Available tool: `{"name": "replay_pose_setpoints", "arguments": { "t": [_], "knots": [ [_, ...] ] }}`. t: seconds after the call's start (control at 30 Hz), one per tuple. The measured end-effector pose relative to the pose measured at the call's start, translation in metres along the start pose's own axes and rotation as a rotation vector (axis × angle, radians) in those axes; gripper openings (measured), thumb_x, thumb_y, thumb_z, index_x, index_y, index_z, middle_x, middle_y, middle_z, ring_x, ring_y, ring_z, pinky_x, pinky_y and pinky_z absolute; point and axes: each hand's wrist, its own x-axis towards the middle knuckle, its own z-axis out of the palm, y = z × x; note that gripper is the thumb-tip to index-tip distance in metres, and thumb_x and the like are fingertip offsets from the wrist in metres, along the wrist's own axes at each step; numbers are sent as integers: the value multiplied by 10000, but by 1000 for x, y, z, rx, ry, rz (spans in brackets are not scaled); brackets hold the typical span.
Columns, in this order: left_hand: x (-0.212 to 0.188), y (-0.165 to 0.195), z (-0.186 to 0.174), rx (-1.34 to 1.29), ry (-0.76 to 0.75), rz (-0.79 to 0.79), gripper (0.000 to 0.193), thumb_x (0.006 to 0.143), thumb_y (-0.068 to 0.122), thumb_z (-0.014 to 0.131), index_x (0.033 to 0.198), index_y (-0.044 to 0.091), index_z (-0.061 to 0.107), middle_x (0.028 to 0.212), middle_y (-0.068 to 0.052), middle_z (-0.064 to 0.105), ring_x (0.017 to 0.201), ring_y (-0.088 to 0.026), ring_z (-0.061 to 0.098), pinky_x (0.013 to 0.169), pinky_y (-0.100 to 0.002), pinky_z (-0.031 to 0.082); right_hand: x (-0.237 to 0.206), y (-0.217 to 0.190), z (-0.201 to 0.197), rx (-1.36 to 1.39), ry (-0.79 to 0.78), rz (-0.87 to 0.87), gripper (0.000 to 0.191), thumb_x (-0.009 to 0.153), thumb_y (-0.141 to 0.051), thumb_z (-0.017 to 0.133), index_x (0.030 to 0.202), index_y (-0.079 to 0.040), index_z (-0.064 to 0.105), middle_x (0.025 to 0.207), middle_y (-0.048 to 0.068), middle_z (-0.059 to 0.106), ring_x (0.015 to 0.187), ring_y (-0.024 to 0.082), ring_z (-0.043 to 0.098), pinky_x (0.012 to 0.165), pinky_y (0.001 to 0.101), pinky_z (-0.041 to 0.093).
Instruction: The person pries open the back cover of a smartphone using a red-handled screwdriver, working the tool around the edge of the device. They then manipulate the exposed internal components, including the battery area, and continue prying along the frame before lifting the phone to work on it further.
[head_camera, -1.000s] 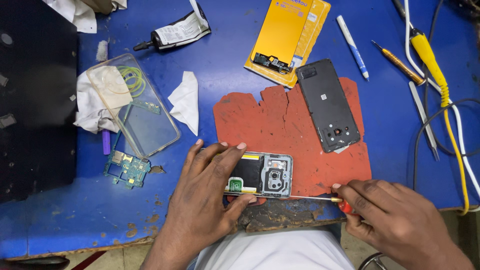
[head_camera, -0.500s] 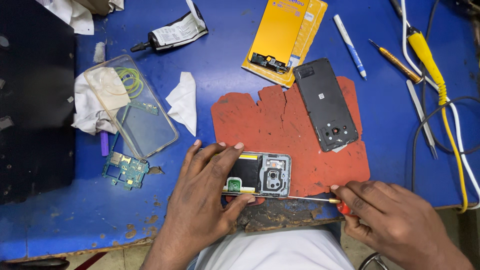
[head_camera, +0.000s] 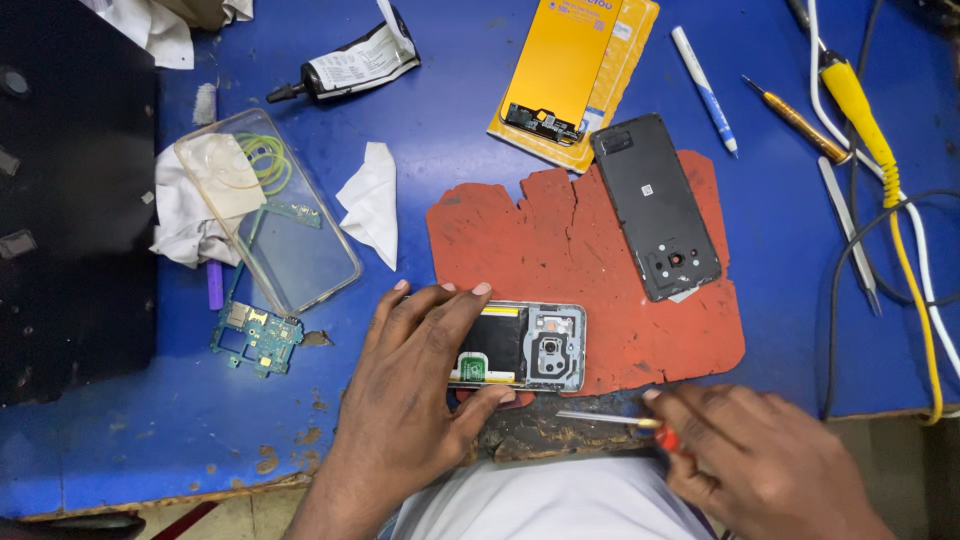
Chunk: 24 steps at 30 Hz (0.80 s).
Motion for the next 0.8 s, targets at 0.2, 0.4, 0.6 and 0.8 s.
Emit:
{"name": "replay_pose_setpoints", "arguments": {
  "t": [0.2, 0.4, 0.6, 0.8],
  "knots": [
    [-1, 0, 0, 4, 7, 16, 870, 731, 296, 866, 1454, 36, 457, 1319, -164, 626, 1310, -371, 506, 1184, -575, 270, 8, -8, -4, 35, 72, 16, 530, 710, -205, 796, 1227, -102, 737, 1023, 14, 718, 836, 180, 673, 725, 347, 547],
    [-1, -1, -1, 7, -1, 19, 882, 736, 296, 865, 1462, 25, 443, 1316, -177, 613, 1308, -377, 501, 1183, -580, 262, 16, -7, -9, -16, 70, 15, 587, 671, -259, 822, 1219, -73, 727, 1047, 39, 710, 853, 206, 670, 738, 357, 549],
    [-1, -1, -1, 3, 3, 26, 886, 741, 299, 865, 1470, 31, 439, 1326, -177, 610, 1314, -377, 500, 1184, -579, 266, 17, -5, -8, 2, 60, 1, 557, 692, -217, 823, 1220, -63, 735, 1041, 27, 717, 872, 184, 670, 741, 349, 550],
    [-2, -1, 0, 2, -4, 11, 904, 727, 311, 869, 1472, 41, 433, 1327, -169, 614, 1311, -372, 500, 1186, -579, 259, 16, -3, -8, 15, 54, 5, 577, 680, -231, 827, 1222, -60, 731, 1044, 30, 721, 872, 180, 672, 744, 348, 550]
  ]
}}
